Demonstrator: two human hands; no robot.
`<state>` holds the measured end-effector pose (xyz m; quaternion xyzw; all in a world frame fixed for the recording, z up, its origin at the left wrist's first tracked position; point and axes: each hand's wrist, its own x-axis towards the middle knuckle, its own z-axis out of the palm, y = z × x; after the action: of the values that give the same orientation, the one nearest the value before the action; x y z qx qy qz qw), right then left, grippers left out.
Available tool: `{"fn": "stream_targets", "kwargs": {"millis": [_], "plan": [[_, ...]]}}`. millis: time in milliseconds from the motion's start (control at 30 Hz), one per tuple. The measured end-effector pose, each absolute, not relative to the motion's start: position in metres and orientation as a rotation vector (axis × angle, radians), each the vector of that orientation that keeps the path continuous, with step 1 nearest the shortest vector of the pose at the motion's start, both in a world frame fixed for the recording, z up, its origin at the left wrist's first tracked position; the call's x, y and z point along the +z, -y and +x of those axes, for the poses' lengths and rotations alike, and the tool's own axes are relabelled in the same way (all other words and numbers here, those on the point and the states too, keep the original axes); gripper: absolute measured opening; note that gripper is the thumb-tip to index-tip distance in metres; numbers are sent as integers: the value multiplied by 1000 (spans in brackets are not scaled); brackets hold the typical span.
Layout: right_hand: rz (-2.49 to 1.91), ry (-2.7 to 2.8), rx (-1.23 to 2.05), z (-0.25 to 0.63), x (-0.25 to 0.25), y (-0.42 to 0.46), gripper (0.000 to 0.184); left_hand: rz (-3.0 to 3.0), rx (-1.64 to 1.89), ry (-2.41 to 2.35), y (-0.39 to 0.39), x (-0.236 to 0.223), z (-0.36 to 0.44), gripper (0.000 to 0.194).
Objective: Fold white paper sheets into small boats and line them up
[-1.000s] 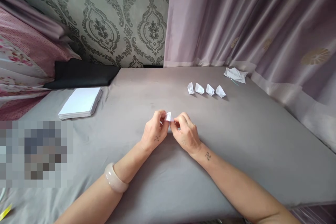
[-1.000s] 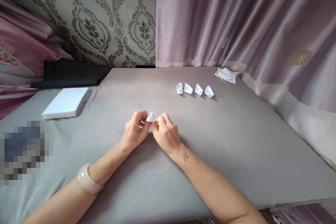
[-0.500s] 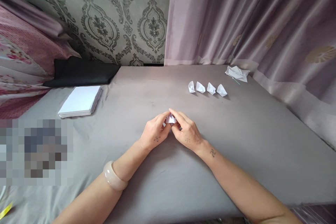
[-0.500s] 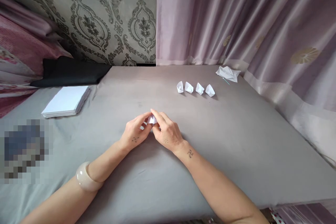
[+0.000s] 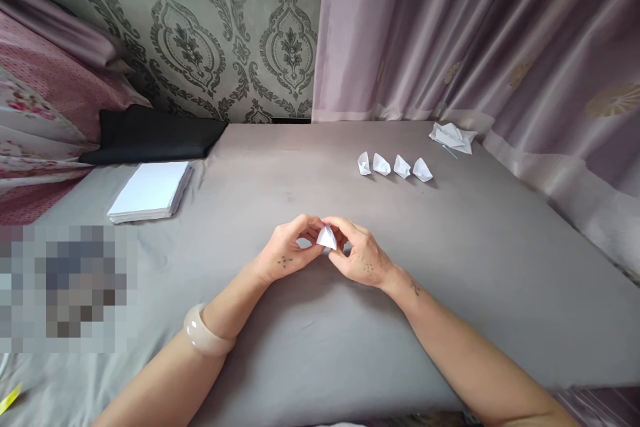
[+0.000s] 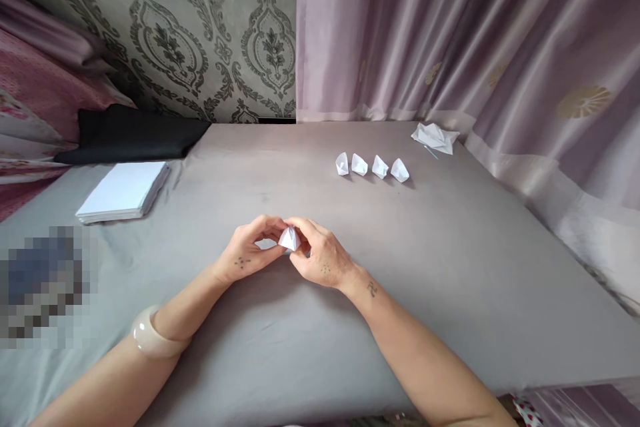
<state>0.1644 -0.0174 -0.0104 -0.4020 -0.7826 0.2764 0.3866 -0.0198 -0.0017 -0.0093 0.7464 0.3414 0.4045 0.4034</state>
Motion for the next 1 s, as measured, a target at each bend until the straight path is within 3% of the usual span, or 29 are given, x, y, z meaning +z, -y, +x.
{"fn": "stream_targets", "kwargs": {"millis": [233, 700, 1000], "plan": [[-1020, 1941, 875, 171, -6, 18, 48, 1857, 973, -775, 0, -2, -22, 27], [-955, 1913, 976, 178, -1, 15, 42, 1898, 897, -839, -4, 1, -26, 22], [-970, 1914, 1001, 182, -11, 10, 38, 1846, 868, -766, -7, -4, -29, 30]]}}
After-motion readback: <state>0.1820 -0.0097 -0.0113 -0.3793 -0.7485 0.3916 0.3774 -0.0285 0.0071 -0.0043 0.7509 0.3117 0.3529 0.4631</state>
